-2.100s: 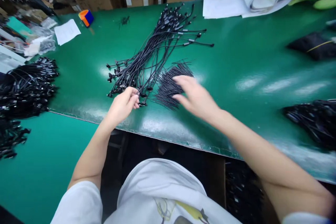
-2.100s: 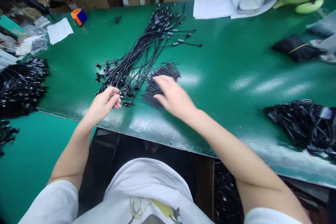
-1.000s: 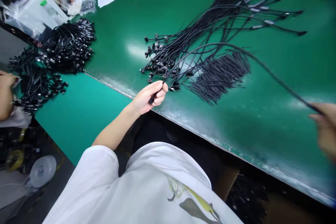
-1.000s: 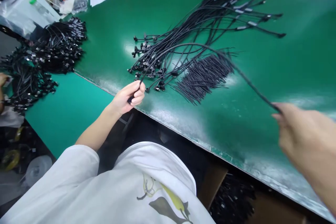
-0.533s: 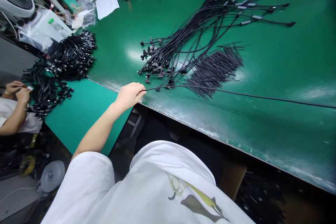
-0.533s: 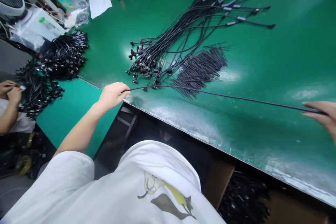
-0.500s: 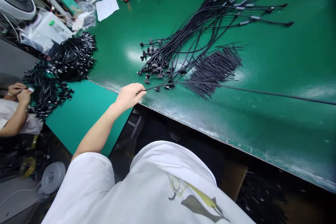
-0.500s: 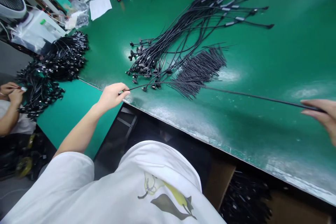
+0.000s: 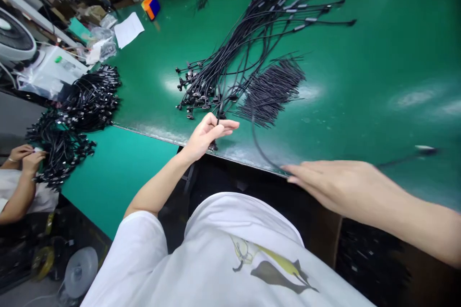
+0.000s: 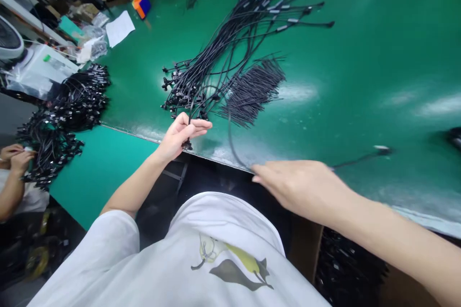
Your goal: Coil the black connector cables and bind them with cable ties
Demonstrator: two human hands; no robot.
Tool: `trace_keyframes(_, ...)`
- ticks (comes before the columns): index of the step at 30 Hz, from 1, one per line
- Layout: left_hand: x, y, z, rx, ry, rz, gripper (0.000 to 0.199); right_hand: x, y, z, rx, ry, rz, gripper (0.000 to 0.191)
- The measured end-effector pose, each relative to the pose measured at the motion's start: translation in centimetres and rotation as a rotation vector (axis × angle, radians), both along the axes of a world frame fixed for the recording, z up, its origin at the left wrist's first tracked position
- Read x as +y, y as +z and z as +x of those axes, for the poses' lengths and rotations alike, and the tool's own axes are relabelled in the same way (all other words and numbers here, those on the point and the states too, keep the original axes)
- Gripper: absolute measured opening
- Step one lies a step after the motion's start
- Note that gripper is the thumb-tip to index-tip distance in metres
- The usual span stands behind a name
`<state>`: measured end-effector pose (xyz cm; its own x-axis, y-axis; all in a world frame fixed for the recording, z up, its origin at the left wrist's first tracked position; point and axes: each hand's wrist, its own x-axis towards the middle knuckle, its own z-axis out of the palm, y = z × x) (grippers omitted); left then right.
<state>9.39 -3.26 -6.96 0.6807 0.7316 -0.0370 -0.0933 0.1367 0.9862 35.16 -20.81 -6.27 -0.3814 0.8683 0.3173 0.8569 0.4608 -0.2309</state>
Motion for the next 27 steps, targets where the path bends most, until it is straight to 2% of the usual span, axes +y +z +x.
trace_keyframes(2,-1.2,0.0,1.1,0.021,-0.085,0.080,0.043,0.9,1.0,-1.6,0.035,0.135,-0.006,0.032)
trace_keyframes(3,-1.7,0.1,1.4,0.040,-0.141,0.106,0.042,1.4,1.5,-1.8,0.063,0.116,-0.026,0.035)
trace_keyframes(7,-3.1,0.7,1.5,0.153,-0.342,0.055,0.035,3.9,2.5,-0.3,0.149,-0.126,-0.084,0.041)
trace_keyframes(10,-3.1,1.2,1.2,0.254,-0.436,0.019,0.039,5.5,2.3,1.4,0.173,-0.262,-0.081,0.038)
trace_keyframes(12,-2.9,1.4,1.0,0.239,-0.488,-0.062,0.042,6.1,1.7,2.4,0.144,-0.299,-0.080,0.033)
trace_keyframes(14,-2.4,1.5,0.7,0.146,-0.447,-0.216,0.045,6.4,0.6,3.6,0.086,-0.322,-0.082,0.029)
trace_keyframes(16,-1.7,1.6,0.1,0.040,-0.326,-0.346,0.044,6.1,-0.9,4.9,0.058,-0.343,-0.093,0.027)
trace_keyframes(20,-0.4,2.0,-1.0,-0.083,-0.162,-0.455,0.028,5.0,-3.5,7.1,0.064,-0.416,-0.110,0.038)
trace_keyframes(24,-0.1,2.5,-1.5,-0.101,-0.042,-0.582,0.027,4.1,-4.2,7.8,0.047,-0.461,-0.102,0.048)
trace_keyframes(27,-0.2,2.7,-1.5,-0.146,0.050,-0.639,0.036,3.6,-4.4,8.2,0.045,-0.472,-0.002,0.050)
